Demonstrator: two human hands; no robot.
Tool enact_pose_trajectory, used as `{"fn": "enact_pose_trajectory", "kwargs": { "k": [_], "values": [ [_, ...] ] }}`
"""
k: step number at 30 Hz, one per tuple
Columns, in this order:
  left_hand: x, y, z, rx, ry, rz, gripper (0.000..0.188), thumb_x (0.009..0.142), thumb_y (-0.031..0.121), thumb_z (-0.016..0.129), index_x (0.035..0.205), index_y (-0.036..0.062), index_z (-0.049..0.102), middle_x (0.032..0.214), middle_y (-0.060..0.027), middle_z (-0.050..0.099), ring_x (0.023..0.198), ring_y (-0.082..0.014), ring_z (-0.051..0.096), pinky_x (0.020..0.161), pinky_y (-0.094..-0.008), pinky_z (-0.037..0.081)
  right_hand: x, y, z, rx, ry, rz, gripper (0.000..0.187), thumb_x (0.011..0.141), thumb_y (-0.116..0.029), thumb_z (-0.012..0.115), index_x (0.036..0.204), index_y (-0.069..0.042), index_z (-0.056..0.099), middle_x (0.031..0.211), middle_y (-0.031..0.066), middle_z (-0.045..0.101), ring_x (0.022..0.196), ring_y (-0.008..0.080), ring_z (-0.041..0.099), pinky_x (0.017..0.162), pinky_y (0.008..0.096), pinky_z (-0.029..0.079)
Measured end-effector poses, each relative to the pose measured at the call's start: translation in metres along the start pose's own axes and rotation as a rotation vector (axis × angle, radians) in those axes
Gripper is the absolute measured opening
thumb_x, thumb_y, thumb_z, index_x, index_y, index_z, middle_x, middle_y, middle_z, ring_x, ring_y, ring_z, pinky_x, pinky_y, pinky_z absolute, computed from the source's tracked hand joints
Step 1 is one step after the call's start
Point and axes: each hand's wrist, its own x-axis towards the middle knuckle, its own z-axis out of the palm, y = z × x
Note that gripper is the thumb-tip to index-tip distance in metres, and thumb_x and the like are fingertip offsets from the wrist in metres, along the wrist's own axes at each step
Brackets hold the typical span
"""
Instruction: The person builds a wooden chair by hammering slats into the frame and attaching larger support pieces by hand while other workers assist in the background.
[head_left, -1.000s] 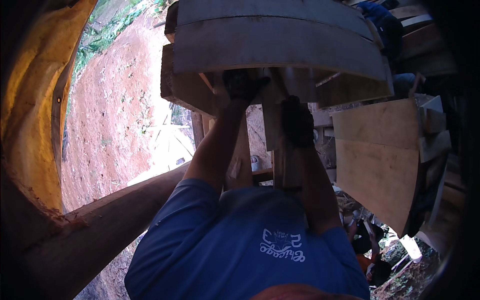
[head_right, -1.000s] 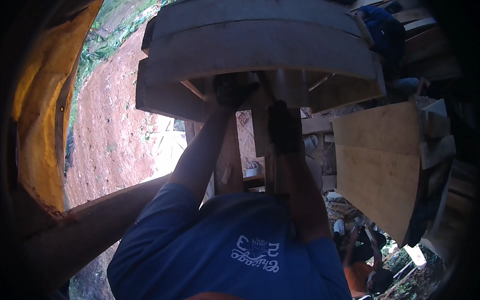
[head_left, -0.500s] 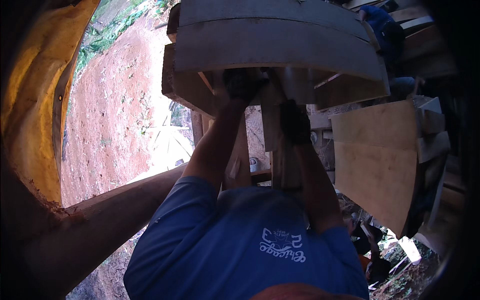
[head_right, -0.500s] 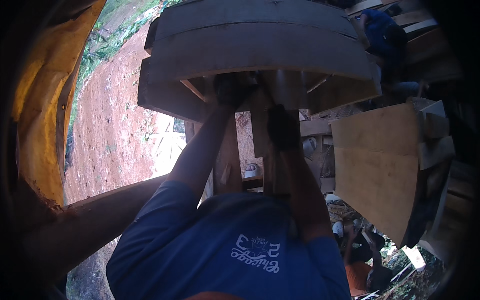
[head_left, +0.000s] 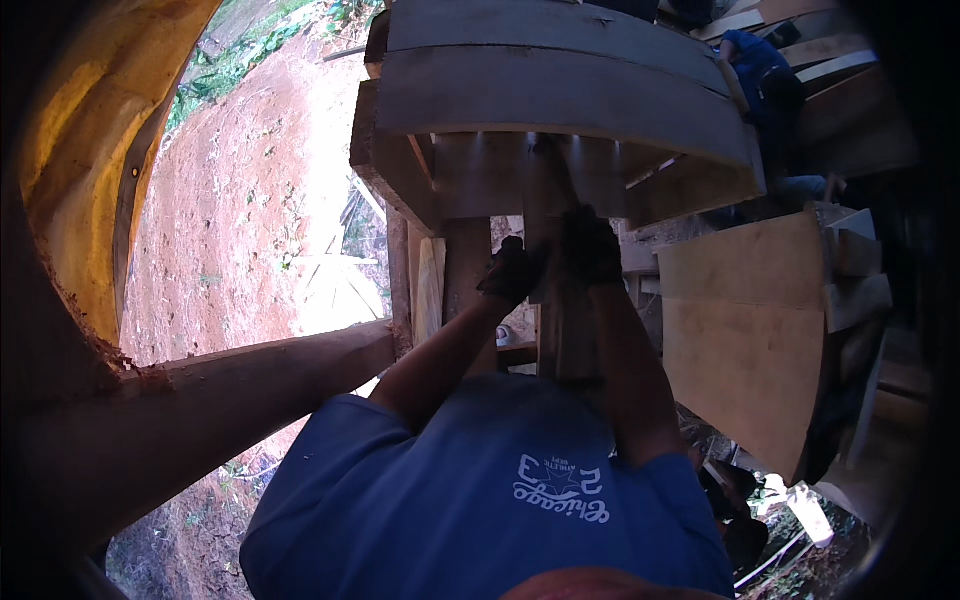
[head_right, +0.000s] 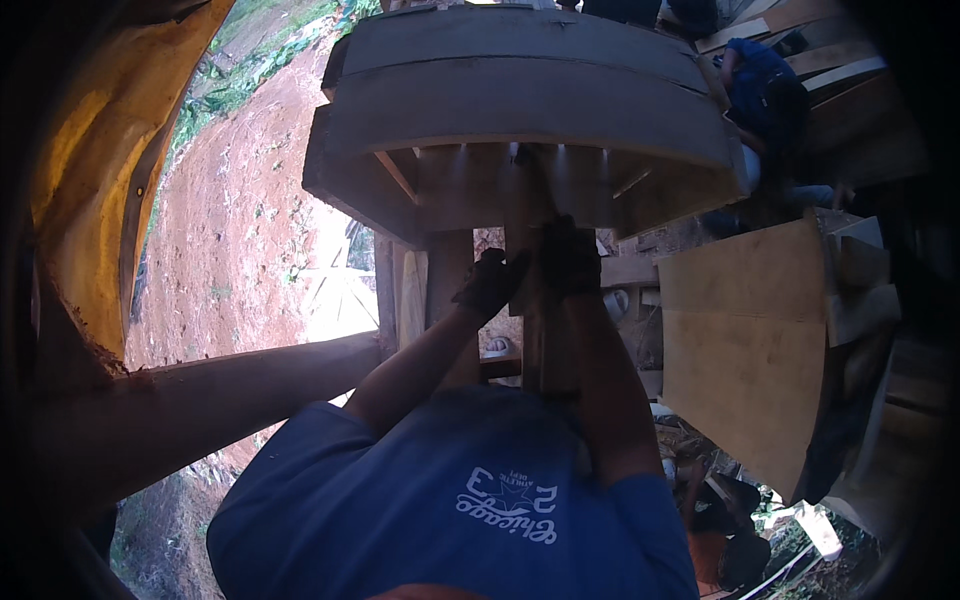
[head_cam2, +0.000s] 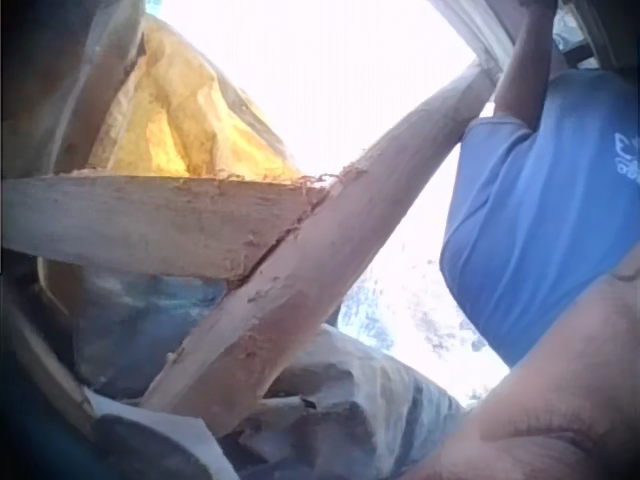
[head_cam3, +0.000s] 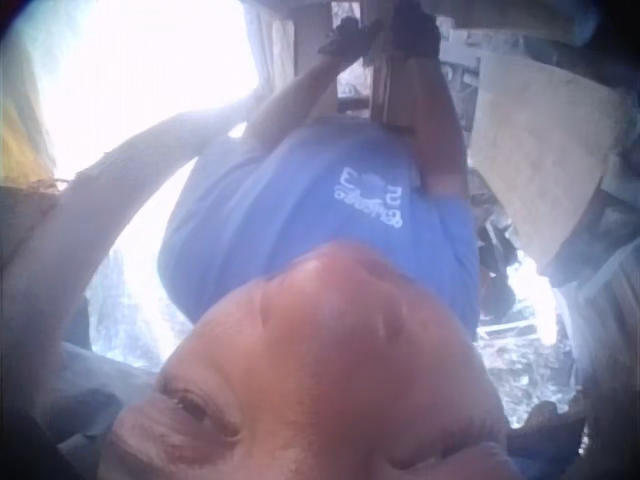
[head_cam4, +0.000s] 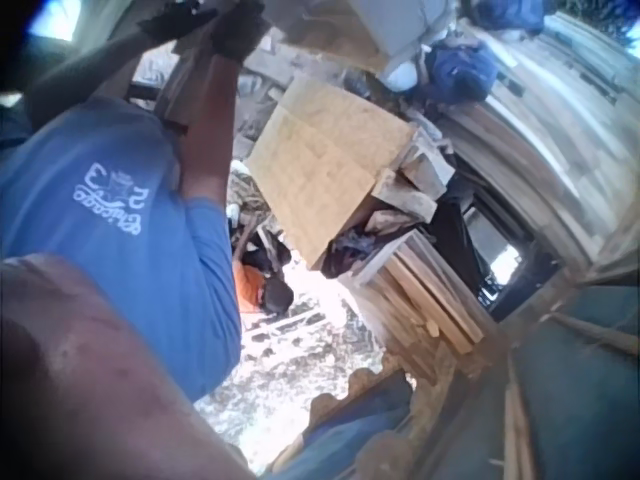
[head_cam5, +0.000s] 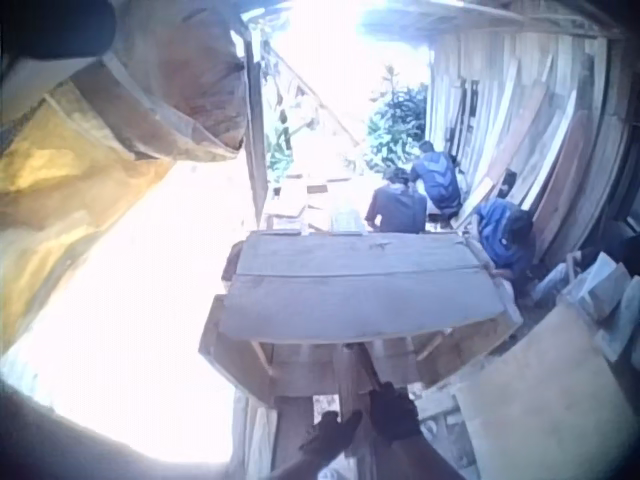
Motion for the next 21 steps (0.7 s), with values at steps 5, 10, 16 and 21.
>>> {"fn": "enact_pose_trajectory", "kwargs": {
  "k": [5,10,16,21],
  "values": [
    [0.044,-0.025,0.016,-0.225,-0.016,0.059,0.071,0.102,0.062,0.049,0.123,-0.0037,0.063,0.124,-0.0281,0.068,0.119,-0.0435,0.065,0.100,-0.0518,0.050,-0.009,-0.014,-0.007,0.045,0.054,-0.012,0.029,0.106,-0.036,0.049,0.109,-0.010,0.062,0.105,0.0175,0.067,0.088,0.0421,0.070,0.075,0.0537,0.057],
    [0.055,-0.038,0.034,-0.100,0.051,0.242,0.070,0.107,0.058,0.038,0.114,-0.0049,0.068,0.116,-0.0290,0.070,0.114,-0.0443,0.066,0.098,-0.0517,0.050,-0.013,-0.013,0.005,-0.112,0.228,0.059,0.025,0.105,-0.033,0.052,0.104,-0.011,0.063,0.101,0.0186,0.071,0.089,0.0426,0.071,0.072,0.0542,0.056],
    [0.063,-0.038,0.026,-0.057,-0.103,0.198,0.077,0.105,0.064,0.033,0.125,-0.0035,0.064,0.127,-0.0336,0.064,0.126,-0.0481,0.058,0.106,-0.0534,0.047,-0.005,-0.047,-0.043,0.211,0.191,0.224,0.027,0.104,-0.036,0.056,0.103,-0.011,0.063,0.094,0.0210,0.071,0.088,0.0422,0.070,0.072,0.0545,0.055],
    [0.075,-0.047,0.047,-0.075,-0.066,0.140,0.080,0.104,0.065,0.034,0.126,-0.0065,0.062,0.127,-0.0354,0.064,0.126,-0.0481,0.058,0.106,-0.0542,0.047,0.000,-0.041,-0.044,0.101,0.152,0.087,0.029,0.105,-0.039,0.054,0.103,-0.012,0.063,0.086,0.0189,0.071,0.084,0.0415,0.071,0.069,0.0533,0.056]
  ]
}}
